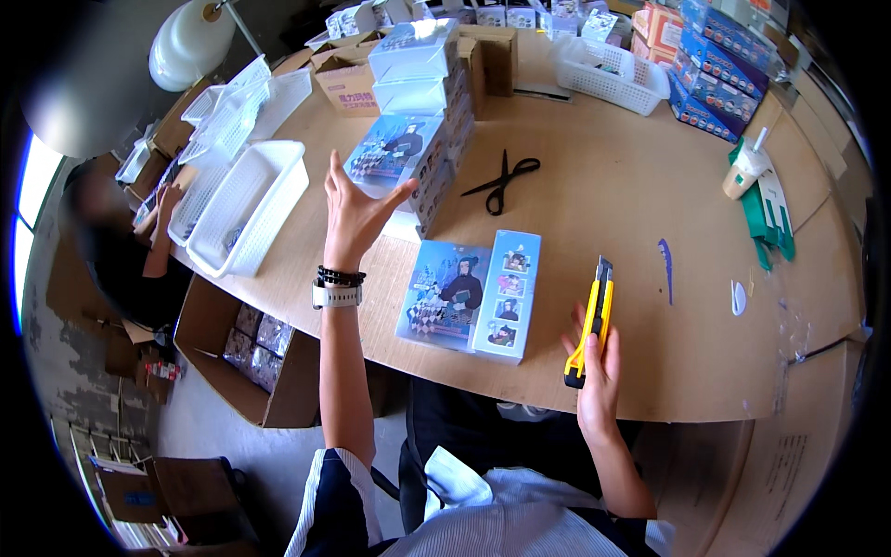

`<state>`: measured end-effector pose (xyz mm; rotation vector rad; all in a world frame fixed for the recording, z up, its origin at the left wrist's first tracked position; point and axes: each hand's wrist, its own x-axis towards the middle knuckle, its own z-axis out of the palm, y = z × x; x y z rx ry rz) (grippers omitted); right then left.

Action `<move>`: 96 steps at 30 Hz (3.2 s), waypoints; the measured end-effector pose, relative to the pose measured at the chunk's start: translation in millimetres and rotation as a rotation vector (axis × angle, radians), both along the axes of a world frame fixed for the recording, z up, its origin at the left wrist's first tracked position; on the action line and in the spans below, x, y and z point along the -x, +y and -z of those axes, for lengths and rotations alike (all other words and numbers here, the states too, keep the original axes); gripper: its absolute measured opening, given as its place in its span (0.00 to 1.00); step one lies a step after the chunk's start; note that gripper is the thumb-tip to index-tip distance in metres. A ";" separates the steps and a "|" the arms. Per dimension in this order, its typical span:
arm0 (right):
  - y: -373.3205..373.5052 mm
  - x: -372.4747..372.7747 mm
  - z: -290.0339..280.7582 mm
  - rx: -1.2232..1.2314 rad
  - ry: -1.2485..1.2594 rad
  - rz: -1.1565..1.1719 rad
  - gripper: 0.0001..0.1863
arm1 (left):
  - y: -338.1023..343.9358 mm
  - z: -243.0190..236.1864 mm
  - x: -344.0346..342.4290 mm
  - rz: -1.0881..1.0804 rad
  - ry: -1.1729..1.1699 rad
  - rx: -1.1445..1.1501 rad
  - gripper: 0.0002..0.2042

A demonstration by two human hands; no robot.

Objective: The person uses a yellow utility knife to cut the plastic shrink wrap on several small blue boxes. They then peel off the plastic film by hand and place the unwrapped boxes into a white plastic basket on the table.

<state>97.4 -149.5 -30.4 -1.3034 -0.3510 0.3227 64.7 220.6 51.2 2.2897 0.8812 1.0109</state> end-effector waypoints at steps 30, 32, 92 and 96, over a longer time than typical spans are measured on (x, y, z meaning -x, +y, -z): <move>-147.4 -37.5 -18.3 0.034 0.034 0.255 0.12 | -317.8 50.7 56.4 0.550 0.323 -0.617 0.32; -161.1 -38.9 -14.0 0.086 -0.019 0.257 0.15 | -303.9 47.6 67.2 0.688 0.323 -0.581 0.31; -78.9 -117.1 -198.9 1.247 -1.178 -0.597 0.20 | -313.2 7.7 26.6 0.598 0.380 -0.287 0.31; -81.4 -117.0 -197.1 1.242 -1.215 -0.573 0.20 | -312.2 8.7 27.0 0.607 0.350 -0.293 0.31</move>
